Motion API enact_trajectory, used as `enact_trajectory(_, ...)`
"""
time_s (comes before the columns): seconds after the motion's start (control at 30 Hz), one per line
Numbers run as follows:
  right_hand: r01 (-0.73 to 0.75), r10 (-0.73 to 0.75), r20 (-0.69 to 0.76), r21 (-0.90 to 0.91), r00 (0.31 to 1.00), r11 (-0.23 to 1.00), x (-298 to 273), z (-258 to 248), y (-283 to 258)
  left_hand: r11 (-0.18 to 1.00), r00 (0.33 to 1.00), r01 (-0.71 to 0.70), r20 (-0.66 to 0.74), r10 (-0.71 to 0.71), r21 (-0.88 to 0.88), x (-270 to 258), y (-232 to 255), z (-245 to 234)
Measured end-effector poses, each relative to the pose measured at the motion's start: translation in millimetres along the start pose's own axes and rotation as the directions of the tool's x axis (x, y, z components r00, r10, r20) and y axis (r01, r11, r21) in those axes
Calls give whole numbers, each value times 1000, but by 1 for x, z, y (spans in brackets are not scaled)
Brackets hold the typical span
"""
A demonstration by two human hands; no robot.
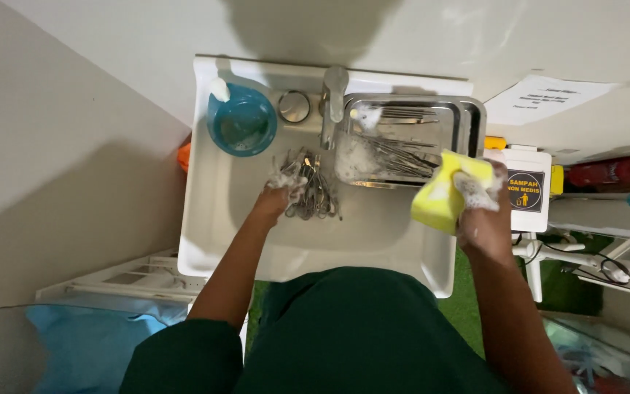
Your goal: The person scrubs a collection of metal surgical instruments with a yellow sponge and soap in a white sink. They repeatedly pick up individual tools, scrub them thoroughly, and place them into a metal tray within the sink. The person also rinses the sponge under the running tap water during the process.
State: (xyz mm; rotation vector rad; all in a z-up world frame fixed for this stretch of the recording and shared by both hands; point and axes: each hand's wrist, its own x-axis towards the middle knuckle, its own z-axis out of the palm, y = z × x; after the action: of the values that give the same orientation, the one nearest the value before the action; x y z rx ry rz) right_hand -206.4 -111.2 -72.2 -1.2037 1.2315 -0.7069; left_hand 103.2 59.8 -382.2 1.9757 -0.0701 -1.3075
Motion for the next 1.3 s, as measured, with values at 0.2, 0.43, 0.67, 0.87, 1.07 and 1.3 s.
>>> enact_trajectory(0.2, -100, 119, -125, 147, 985, 984, 10, -14, 16, 181, 725, -519, 317, 612, 836, 136, -103, 14)
enact_trajectory(0.43, -85, 186, -193, 435, 963, 896, 37, -44, 41, 451, 820, -400, 92, 565, 798, -20, 18, 43)
enact_trajectory(0.67, -373, 456, -206, 342, 866, 862, 43, -47, 45, 128, 561, -715, 455, 692, 688, -38, 92, 144)
enact_trajectory(0.87, -375, 471, -276, 336, 838, 864, 42, -76, 62, -157, 473, -746, 681, 559, 647, -30, 157, 179)
enact_trajectory(1.07, -212, 344, -263, 424, 902, 880, 52, -101, 89, -142, 650, -707, 716, 254, 693, -58, 207, 165)
enact_trajectory(1.3, -411, 548, -272, 428, 791, 805, 60, -70, 56, -239, 618, -724, 762, 193, 648, -38, 210, 184)
